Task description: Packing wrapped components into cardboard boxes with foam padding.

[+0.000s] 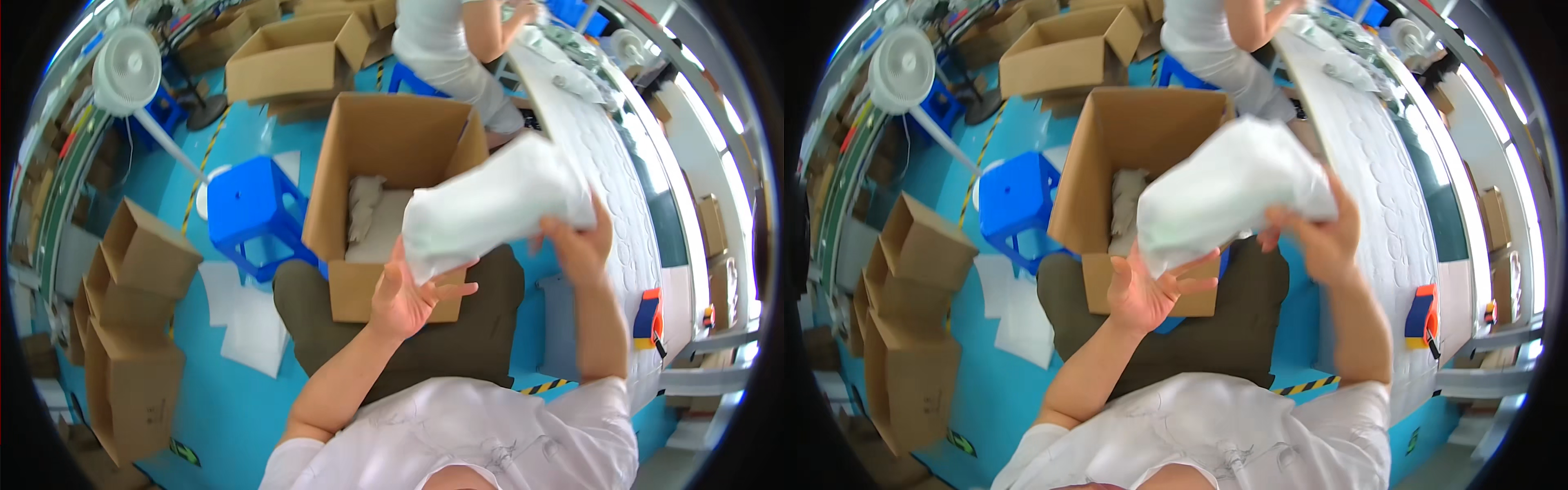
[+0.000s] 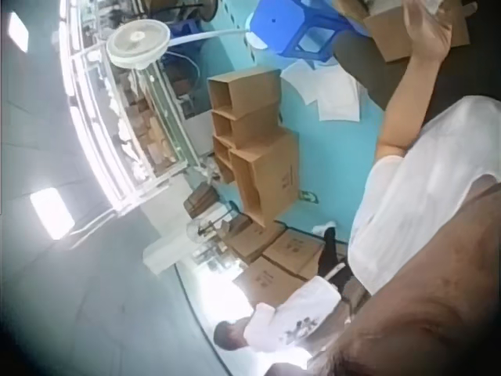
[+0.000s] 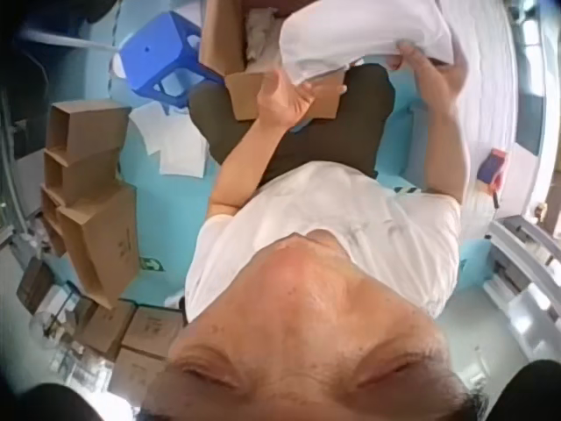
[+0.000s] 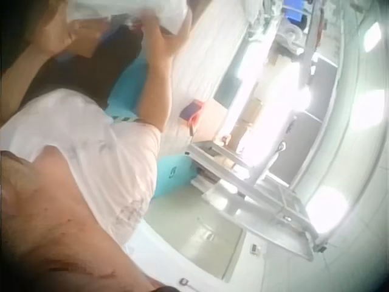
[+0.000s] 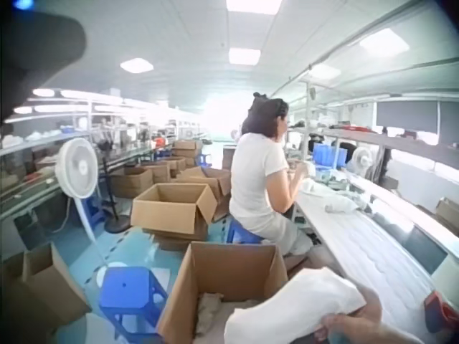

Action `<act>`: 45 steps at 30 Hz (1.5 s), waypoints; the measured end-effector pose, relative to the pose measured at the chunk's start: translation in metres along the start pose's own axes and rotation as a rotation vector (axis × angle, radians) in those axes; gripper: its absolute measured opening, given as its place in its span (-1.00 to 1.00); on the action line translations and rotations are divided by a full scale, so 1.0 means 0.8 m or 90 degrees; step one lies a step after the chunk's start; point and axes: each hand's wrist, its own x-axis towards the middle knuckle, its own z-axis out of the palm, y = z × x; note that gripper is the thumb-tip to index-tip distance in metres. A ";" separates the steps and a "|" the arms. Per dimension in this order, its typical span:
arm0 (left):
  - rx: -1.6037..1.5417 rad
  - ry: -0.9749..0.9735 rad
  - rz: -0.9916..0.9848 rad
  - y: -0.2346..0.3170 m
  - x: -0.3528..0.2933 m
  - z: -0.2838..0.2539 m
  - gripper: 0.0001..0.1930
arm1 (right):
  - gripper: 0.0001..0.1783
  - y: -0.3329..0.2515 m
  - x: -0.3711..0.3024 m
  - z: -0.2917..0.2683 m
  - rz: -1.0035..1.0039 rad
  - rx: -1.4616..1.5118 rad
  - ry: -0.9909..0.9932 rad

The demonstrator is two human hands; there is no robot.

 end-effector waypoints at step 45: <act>1.435 0.035 0.229 0.069 -0.070 -0.107 -0.46 | -0.35 0.362 0.232 0.185 0.150 -0.874 -0.753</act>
